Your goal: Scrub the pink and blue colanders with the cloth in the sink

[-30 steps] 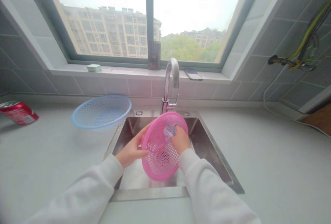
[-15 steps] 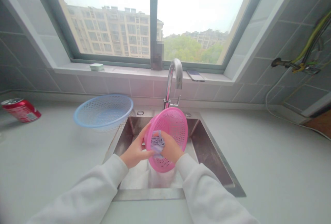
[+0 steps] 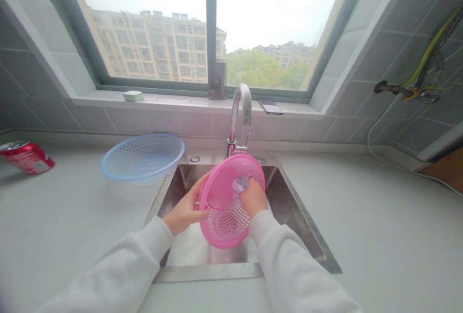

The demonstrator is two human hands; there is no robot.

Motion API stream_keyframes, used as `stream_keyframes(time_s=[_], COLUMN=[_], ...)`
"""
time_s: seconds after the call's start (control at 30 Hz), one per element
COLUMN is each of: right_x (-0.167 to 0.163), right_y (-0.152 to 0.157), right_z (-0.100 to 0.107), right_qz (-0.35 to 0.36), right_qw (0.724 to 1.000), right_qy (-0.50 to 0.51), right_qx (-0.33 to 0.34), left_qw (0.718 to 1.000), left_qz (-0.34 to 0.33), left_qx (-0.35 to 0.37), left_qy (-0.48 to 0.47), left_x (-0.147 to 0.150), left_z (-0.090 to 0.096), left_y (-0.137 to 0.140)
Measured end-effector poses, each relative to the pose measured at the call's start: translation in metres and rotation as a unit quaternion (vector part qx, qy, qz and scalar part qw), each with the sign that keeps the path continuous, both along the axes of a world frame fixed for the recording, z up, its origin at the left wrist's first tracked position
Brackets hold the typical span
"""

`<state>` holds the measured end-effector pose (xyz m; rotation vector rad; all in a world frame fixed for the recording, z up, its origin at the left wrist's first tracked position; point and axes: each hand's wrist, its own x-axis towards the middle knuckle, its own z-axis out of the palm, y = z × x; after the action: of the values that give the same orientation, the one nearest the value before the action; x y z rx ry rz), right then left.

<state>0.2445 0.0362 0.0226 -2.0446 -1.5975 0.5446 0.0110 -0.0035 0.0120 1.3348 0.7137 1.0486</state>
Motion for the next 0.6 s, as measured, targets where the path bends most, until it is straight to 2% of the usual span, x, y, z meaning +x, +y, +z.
stream_keyframes(time_s=[0.07,0.13,0.2,0.27,0.4,0.6], right_x=[0.001,-0.002,-0.007,-0.014,-0.028,-0.038], right_y=[0.002,0.003,0.000,-0.007,-0.025,-0.035], right_z=[0.000,-0.002,-0.004,-0.003,0.005,0.015], right_qz=[-0.045,-0.049,-0.019,0.047,0.201,0.346], right_qw=[0.993,0.971,0.939,0.921,0.911,0.911], right_qy=[0.094,0.213,0.312,0.353,0.345,0.222], right_qx=[0.050,0.100,0.141,0.157,0.101,0.030], left_qw=[0.999,0.997,0.993,0.990,0.993,0.998], left_qz=[-0.015,-0.023,-0.034,-0.045,-0.057,-0.022], left_qx=[0.008,0.029,0.038,0.025,-0.005,0.017], left_qy=[0.028,0.067,0.106,0.130,0.106,0.050], left_x=[-0.002,-0.003,-0.003,-0.003,-0.001,0.004], left_z=[0.000,0.001,0.003,0.005,0.004,0.004], left_y=[-0.001,-0.001,-0.002,-0.003,-0.004,-0.004])
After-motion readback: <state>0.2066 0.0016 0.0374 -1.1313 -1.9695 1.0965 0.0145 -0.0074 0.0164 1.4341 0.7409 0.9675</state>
